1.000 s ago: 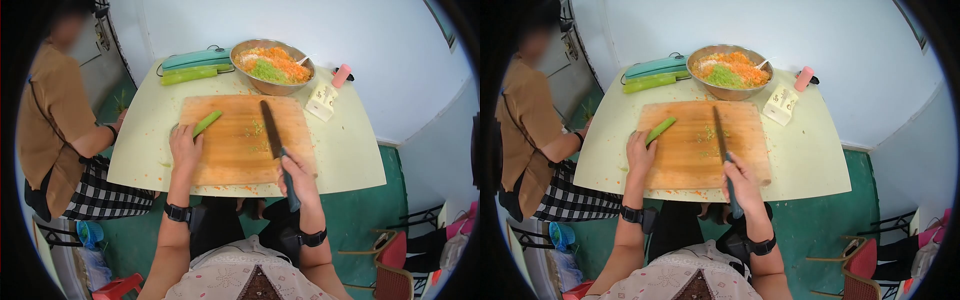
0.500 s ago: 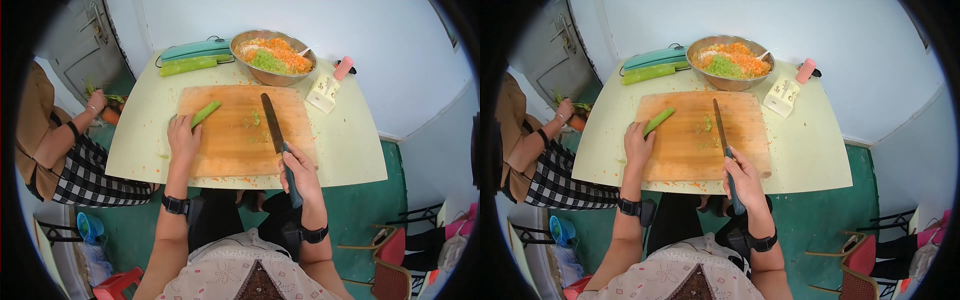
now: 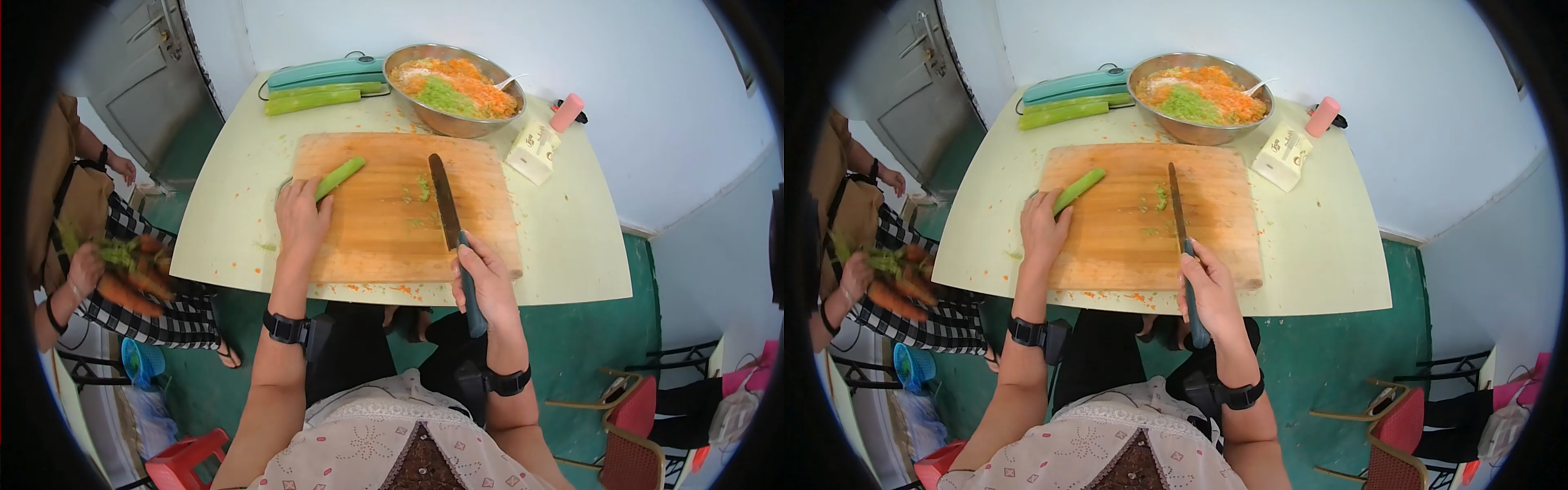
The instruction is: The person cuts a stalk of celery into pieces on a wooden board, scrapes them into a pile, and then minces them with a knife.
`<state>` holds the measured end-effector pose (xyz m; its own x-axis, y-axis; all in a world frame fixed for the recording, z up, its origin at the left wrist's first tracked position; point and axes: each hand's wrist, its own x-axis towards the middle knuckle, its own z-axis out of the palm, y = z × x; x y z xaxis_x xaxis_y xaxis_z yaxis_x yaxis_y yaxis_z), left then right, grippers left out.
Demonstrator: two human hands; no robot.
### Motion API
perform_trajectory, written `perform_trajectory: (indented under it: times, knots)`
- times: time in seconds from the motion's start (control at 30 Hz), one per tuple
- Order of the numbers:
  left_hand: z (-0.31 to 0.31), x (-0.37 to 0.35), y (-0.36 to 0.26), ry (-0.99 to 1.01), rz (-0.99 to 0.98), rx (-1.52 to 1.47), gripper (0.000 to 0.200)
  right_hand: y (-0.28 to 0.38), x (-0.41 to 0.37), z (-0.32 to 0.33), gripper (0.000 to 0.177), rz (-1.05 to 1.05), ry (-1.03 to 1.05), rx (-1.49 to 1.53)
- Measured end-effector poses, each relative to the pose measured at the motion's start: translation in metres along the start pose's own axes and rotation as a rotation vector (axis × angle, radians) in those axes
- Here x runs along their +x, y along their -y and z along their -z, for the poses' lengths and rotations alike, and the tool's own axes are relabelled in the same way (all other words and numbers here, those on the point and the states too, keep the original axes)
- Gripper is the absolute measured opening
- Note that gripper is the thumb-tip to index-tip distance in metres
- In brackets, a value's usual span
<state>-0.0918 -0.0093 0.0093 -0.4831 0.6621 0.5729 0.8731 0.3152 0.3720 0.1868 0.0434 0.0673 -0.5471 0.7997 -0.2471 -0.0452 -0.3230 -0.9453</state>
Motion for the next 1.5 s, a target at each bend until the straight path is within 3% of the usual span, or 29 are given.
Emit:
perform_trajectory:
  times: [0.37,0.67,0.87,0.97,1.1,1.3,1.5]
  knots:
    - [-0.004,0.000,0.004,-0.013,-0.022,0.009,0.036,-0.002,-0.003,-0.002,0.044,0.013,0.059,0.075]
    - [0.001,0.001,-0.001,0.022,0.008,-0.012,0.036,-0.001,-0.005,-0.012,0.043,0.040,0.037,-0.069]
    - [0.002,0.001,-0.001,0.019,0.018,-0.027,0.034,-0.002,0.001,-0.011,0.044,-0.074,0.011,-0.060]
    - [0.000,0.001,0.001,-0.016,0.012,-0.069,0.030,0.000,0.000,0.004,0.040,-0.074,0.052,0.111]
    - [0.003,0.003,-0.002,0.045,0.052,-0.122,0.027,-0.001,0.000,0.010,0.025,0.075,0.110,-0.002]
    - [0.021,-0.002,-0.019,0.147,0.025,-0.370,0.027,-0.004,0.000,0.014,0.010,-0.009,0.082,0.054]
    - [0.043,-0.036,-0.034,0.214,0.044,-0.351,0.027,0.009,-0.004,0.009,0.013,-0.065,0.102,0.097]
